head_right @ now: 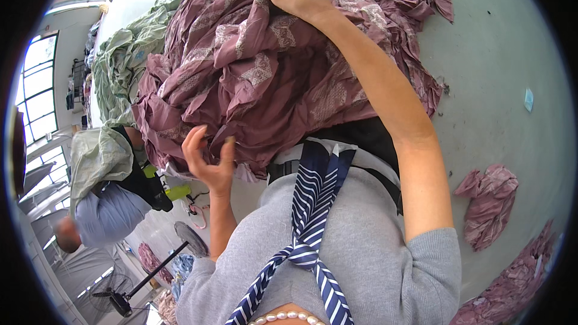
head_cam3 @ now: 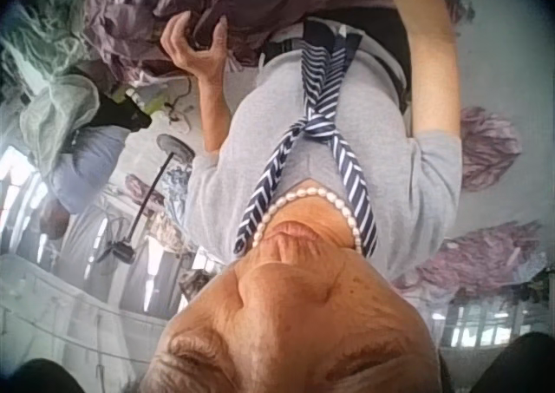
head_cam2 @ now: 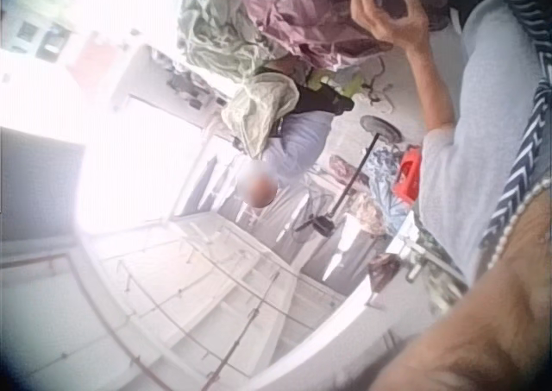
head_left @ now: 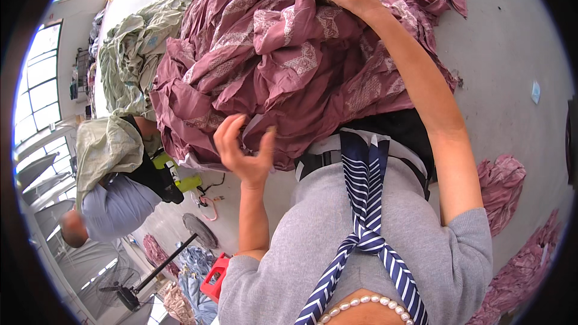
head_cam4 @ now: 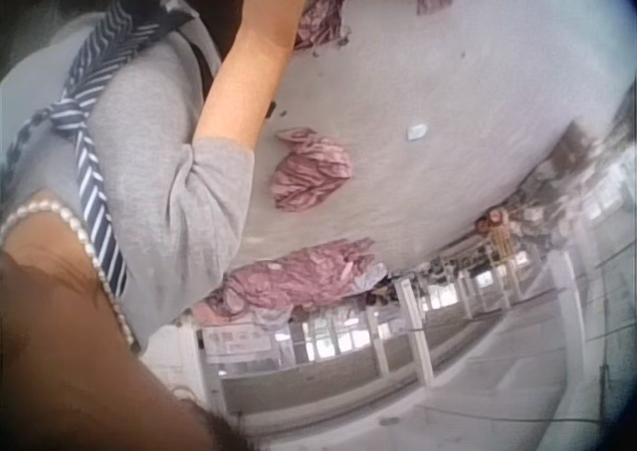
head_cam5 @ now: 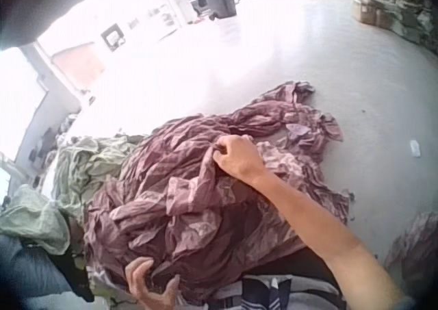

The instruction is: The person removes tags from a pile of pink patterned fabric using a small blade. They repeatedly pick up pieces of fabric, cut the tags, and place the fabric back on the pile.

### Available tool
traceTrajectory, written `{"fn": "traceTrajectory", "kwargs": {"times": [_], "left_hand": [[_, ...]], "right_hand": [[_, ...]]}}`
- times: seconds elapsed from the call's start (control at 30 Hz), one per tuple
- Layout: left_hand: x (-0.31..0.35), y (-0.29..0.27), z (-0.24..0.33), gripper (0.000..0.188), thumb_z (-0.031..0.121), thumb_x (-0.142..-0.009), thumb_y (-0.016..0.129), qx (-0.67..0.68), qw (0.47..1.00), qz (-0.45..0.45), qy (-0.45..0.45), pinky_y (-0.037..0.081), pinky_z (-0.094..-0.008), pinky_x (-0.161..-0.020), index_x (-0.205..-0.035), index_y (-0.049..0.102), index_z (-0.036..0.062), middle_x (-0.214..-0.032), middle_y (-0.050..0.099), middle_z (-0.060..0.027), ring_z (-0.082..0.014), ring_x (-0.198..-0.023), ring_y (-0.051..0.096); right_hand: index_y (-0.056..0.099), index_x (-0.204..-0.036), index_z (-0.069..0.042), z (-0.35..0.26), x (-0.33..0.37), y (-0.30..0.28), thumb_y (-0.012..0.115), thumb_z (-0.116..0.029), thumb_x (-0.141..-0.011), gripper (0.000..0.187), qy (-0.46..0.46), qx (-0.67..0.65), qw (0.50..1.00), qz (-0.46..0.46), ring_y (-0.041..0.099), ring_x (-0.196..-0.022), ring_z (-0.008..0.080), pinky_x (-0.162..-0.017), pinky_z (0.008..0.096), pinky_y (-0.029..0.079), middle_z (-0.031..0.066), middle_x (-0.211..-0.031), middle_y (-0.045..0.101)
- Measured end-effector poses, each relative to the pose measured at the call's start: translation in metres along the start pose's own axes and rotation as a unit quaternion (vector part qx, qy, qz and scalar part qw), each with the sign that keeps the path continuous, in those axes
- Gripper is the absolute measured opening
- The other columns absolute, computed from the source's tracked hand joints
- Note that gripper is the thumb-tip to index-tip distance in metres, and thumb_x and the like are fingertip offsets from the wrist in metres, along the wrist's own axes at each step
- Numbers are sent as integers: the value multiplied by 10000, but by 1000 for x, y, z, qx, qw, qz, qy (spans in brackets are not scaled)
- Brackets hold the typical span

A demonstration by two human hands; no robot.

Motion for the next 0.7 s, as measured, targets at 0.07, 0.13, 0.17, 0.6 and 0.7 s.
{"fn": "traceTrajectory", "kwargs": {"times": [0.07, 0.13, 0.17, 0.6, 0.7], "left_hand": [[-13, 19, 18, 532, 186, -629, 845, -49, 996, -47, 49, 455, -361, -812, -1075, 603, 30, -1035, 614, -133, -290, -962, 568], [-15, 33, 5, 435, 146, -646, 836, -22, 994, -106, -7, 462, -322, -770, -1006, 633, 13, -936, 635, -108, -236, -875, 584], [-6, 41, -13, 374, 121, -668, 827, 19, 989, -141, -51, 461, -290, -746, -971, 643, 2, -884, 640, -81, -178, -826, 583], [-9, 19, -32, 241, -20, -701, 793, 189, 955, -72, -215, 421, -181, -563, -726, 556, 16, -728, 613, 13, -27, -639, 508], [-14, 1, -28, 279, -53, -688, 785, 109, 986, -1, -126, 433, -201, -548, -696, 517, 22, -727, 620, -43, -79, -604, 531]], "right_hand": [[692, -927, -26, -4, 2, -5, 615, -270, -773, 298, 3, 7, 999, 32, 644, -886, 364, -809, 435, 503, 188, -900, 678], [694, -919, -24, 6, -3, 0, 617, -271, -767, 299, -23, -26, 998, 53, 645, -881, 367, -804, 439, 506, 189, -899, 677], [695, -915, -23, 5, -4, -1, 619, -271, -764, 300, -37, -41, 996, 63, 646, -879, 368, -802, 441, 507, 190, -899, 677], [694, -967, -93, 69, 19, 12, 604, -354, -780, 334, 48, 44, 998, 7, 648, -893, 348, -786, 424, 505, 158, -927, 684], [682, -965, -80, 74, 26, 3, 603, -336, -787, 321, 63, 54, 997, 3, 649, -889, 344, -779, 411, 505, 157, -929, 684]]}}
Point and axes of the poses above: each hand's wrist, its own x-axis away from the middle knuckle, its own y-axis out of the palm, z = x × y, the point moved 8 cm from there along -x, towards the middle knuckle
